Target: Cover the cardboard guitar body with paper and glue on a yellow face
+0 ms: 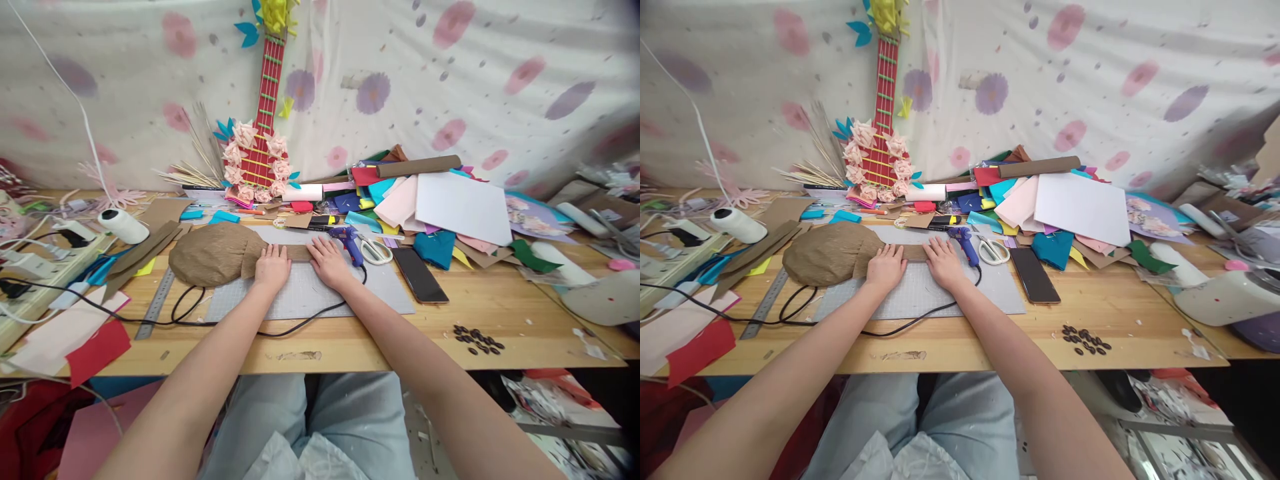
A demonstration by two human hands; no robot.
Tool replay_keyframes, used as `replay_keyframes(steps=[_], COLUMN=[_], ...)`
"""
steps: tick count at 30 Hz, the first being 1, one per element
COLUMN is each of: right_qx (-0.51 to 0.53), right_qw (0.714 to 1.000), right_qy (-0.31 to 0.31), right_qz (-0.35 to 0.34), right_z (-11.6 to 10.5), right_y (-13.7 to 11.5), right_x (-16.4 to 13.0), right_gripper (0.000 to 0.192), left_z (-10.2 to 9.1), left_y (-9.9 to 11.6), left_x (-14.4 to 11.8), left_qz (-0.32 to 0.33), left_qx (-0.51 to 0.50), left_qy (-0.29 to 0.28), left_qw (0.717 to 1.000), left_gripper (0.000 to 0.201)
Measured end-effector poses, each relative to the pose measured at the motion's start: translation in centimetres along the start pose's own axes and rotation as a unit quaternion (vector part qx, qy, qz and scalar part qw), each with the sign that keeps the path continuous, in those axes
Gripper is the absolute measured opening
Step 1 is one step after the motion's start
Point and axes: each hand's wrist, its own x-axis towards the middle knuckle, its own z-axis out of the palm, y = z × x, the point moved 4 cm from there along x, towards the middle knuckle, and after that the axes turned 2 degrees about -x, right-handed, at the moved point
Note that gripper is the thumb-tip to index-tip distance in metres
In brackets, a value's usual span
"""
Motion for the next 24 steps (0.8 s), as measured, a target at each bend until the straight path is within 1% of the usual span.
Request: replay_keyframes(steps=[2,5,9,12,15,17,18,19,21,22,24], right_qx=[-0.006,0.004,0.02,0.027,0.039,0.056,0.063,0.065,0.056,0.05,0.048], right_qw=[1.0,0.999,0.999,0.999,0.999,0.997,0.996,0.994,0.982,0.969,0.942], right_qy=[-0.016,-0.03,-0.022,-0.016,0.011,0.044,0.062,0.08,0.106,0.114,0.114], right_qz=[0.019,0.028,0.022,0.019,0.006,0.001,0.013,0.042,0.148,0.213,0.313], right_z=[0.4,0.7,0.8,0.8,0.0,-1.2,-2.0,-2.8,-4.2,-4.8,-5.3], right_y=[0.3,0.6,0.8,0.8,0.6,0.6,0.8,1.2,2.7,3.7,5.7], right_x=[0.0,0.1,0.2,0.2,0.1,-0.2,-0.5,-0.8,-1.8,-2.4,-3.4], right_gripper=[0.044,0.041,0.039,0.039,0.037,0.035,0.033,0.033,0.039,0.041,0.039], left_z=[0.1,0.3,0.2,0.2,0.3,0.1,-0.1,-0.5,-1.7,-2.5,-4.1], left_y=[0.0,-0.1,-0.4,-0.5,-0.3,-0.2,-0.3,-0.5,-1.6,-2.6,-5.3], left_x=[0.0,0.0,-0.2,-0.3,-0.5,-0.8,-1.0,-1.2,-1.7,-1.9,-2.5], left_qz=[-0.001,-0.004,-0.005,-0.005,0.001,0.008,0.013,0.019,0.029,0.033,0.01], left_qx=[-0.003,-0.013,-0.041,-0.05,-0.059,-0.082,-0.098,-0.115,-0.146,-0.159,-0.177], left_qy=[0.006,0.02,0.047,0.052,0.065,0.093,0.115,0.14,0.196,0.223,0.273], left_qw=[1.0,1.0,0.998,0.997,0.996,0.992,0.988,0.983,0.969,0.961,0.946], left_gripper=[0.047,0.047,0.045,0.042,0.04,0.041,0.041,0.041,0.039,0.037,0.035])
